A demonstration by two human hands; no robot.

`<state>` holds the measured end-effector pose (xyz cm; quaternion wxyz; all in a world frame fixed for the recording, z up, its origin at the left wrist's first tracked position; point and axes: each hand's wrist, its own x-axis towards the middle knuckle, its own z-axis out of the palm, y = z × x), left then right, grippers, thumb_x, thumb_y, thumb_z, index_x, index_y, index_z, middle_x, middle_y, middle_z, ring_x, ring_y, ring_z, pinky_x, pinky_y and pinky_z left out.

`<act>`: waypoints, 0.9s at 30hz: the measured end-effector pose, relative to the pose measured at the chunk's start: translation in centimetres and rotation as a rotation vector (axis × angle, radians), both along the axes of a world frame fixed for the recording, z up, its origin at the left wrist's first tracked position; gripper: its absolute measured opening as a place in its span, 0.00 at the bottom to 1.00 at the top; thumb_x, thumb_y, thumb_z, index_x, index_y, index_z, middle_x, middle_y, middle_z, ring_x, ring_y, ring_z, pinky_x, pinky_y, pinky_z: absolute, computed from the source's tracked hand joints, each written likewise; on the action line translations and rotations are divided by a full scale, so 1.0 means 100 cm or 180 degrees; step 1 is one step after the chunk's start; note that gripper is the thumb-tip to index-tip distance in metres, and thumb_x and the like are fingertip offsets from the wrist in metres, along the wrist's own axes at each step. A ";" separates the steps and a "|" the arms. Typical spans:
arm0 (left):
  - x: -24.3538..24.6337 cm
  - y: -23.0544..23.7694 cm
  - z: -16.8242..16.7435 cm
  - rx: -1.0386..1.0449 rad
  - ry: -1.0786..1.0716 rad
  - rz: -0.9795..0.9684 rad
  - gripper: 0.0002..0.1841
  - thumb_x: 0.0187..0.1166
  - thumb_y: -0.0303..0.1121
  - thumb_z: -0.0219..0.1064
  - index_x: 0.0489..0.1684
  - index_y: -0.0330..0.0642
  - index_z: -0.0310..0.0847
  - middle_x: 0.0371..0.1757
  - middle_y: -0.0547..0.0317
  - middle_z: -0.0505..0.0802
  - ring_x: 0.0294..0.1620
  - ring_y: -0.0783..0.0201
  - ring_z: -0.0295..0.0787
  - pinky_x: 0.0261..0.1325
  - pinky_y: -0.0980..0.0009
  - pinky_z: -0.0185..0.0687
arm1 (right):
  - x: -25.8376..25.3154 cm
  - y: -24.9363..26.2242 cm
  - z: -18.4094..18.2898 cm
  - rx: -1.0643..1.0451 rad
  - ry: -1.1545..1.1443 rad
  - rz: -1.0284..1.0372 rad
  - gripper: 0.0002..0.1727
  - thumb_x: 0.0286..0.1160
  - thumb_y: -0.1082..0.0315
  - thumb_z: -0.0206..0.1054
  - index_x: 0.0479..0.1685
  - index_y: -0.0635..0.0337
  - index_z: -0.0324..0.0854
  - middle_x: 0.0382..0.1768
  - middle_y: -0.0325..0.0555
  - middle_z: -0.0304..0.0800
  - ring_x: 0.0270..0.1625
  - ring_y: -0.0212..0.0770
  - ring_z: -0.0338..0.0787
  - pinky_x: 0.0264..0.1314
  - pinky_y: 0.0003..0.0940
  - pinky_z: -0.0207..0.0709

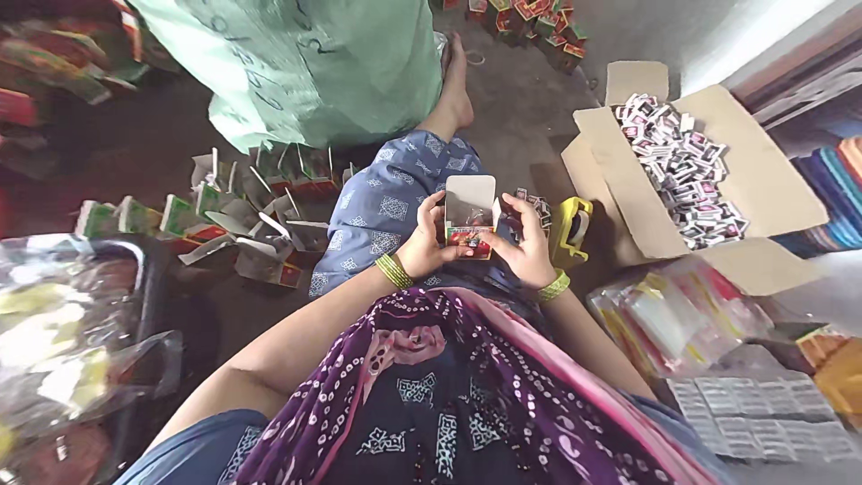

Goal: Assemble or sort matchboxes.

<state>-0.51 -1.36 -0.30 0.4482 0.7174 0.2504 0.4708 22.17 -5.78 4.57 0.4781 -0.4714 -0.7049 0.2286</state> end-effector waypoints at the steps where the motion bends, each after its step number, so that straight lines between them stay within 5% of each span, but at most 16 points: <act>1: 0.001 0.000 0.000 0.0022 0.0022 -0.0031 0.61 0.61 0.39 0.88 0.89 0.36 0.36 0.69 0.42 0.84 0.64 0.59 0.90 0.68 0.57 0.89 | 0.002 0.000 -0.005 -0.0219 0.0199 0.0220 0.40 0.73 0.58 0.78 0.84 0.64 0.67 0.73 0.54 0.81 0.72 0.45 0.84 0.74 0.45 0.83; 4: 0.000 -0.001 0.001 0.0200 0.0245 -0.0161 0.49 0.68 0.42 0.83 0.85 0.31 0.54 0.70 0.42 0.84 0.68 0.62 0.86 0.73 0.59 0.84 | 0.002 -0.004 -0.018 -0.0378 0.0255 0.0605 0.39 0.80 0.60 0.72 0.87 0.66 0.63 0.74 0.56 0.82 0.71 0.43 0.87 0.74 0.44 0.83; 7: -0.003 -0.001 0.002 0.0259 0.0294 -0.0335 0.39 0.68 0.40 0.83 0.76 0.30 0.69 0.67 0.45 0.87 0.65 0.63 0.88 0.70 0.61 0.86 | 0.004 -0.004 -0.022 -0.0159 -0.0092 0.0666 0.33 0.82 0.57 0.69 0.82 0.67 0.70 0.73 0.56 0.82 0.73 0.42 0.84 0.77 0.43 0.80; 12: -0.002 -0.003 -0.002 0.0018 0.0308 -0.0713 0.30 0.65 0.38 0.85 0.62 0.31 0.78 0.57 0.50 0.91 0.56 0.66 0.90 0.64 0.63 0.88 | 0.013 0.000 -0.025 0.0104 -0.0748 0.0599 0.27 0.84 0.42 0.61 0.43 0.63 0.85 0.39 0.47 0.89 0.44 0.36 0.89 0.50 0.36 0.85; 14: 0.000 -0.002 -0.001 -0.0051 0.0315 -0.0789 0.27 0.65 0.37 0.85 0.58 0.32 0.80 0.54 0.52 0.92 0.53 0.68 0.91 0.62 0.65 0.89 | 0.011 0.001 -0.025 0.0159 -0.0625 0.0443 0.25 0.80 0.42 0.65 0.31 0.57 0.84 0.35 0.45 0.85 0.45 0.38 0.85 0.49 0.35 0.82; 16: 0.000 -0.002 0.000 -0.0178 0.0294 -0.0728 0.29 0.63 0.35 0.86 0.60 0.33 0.78 0.53 0.53 0.92 0.52 0.69 0.91 0.60 0.66 0.90 | 0.007 0.001 -0.019 0.0090 0.0084 0.0383 0.16 0.71 0.53 0.77 0.37 0.59 0.86 0.47 0.48 0.86 0.58 0.42 0.83 0.62 0.40 0.80; 18: 0.000 -0.002 0.001 -0.0321 0.0230 -0.0646 0.40 0.60 0.34 0.87 0.70 0.34 0.65 0.56 0.52 0.92 0.56 0.65 0.92 0.63 0.62 0.90 | 0.004 -0.002 -0.011 -0.0223 0.0876 0.0466 0.27 0.68 0.64 0.79 0.65 0.60 0.76 0.60 0.48 0.86 0.65 0.43 0.87 0.66 0.44 0.85; 20: 0.002 -0.002 0.001 -0.0419 0.0111 -0.0592 0.49 0.55 0.31 0.89 0.74 0.36 0.54 0.55 0.51 0.93 0.55 0.62 0.95 0.63 0.59 0.92 | 0.004 -0.003 0.000 -0.0516 0.1257 0.0536 0.33 0.73 0.61 0.74 0.76 0.53 0.65 0.61 0.44 0.88 0.63 0.41 0.89 0.63 0.42 0.85; 22: 0.002 -0.003 0.002 -0.0515 0.0146 -0.0592 0.54 0.54 0.31 0.90 0.78 0.34 0.48 0.53 0.51 0.94 0.53 0.62 0.96 0.61 0.59 0.92 | 0.006 -0.004 0.007 -0.0532 0.1090 0.0556 0.22 0.77 0.61 0.71 0.67 0.60 0.76 0.59 0.48 0.91 0.61 0.44 0.91 0.63 0.44 0.87; 24: 0.002 -0.004 0.004 -0.0572 0.0185 -0.0646 0.55 0.54 0.30 0.89 0.80 0.34 0.47 0.52 0.51 0.94 0.52 0.63 0.95 0.61 0.61 0.92 | 0.006 -0.004 0.012 -0.0303 0.0551 0.0613 0.11 0.72 0.67 0.76 0.46 0.65 0.90 0.52 0.49 0.94 0.55 0.41 0.93 0.61 0.40 0.89; 27: 0.002 -0.003 0.003 -0.0528 0.0164 -0.0704 0.57 0.54 0.29 0.89 0.82 0.32 0.45 0.54 0.51 0.94 0.54 0.63 0.95 0.63 0.61 0.91 | 0.003 -0.004 0.017 -0.0006 -0.0316 0.0727 0.10 0.64 0.65 0.83 0.41 0.60 0.95 0.50 0.46 0.96 0.60 0.39 0.93 0.66 0.38 0.87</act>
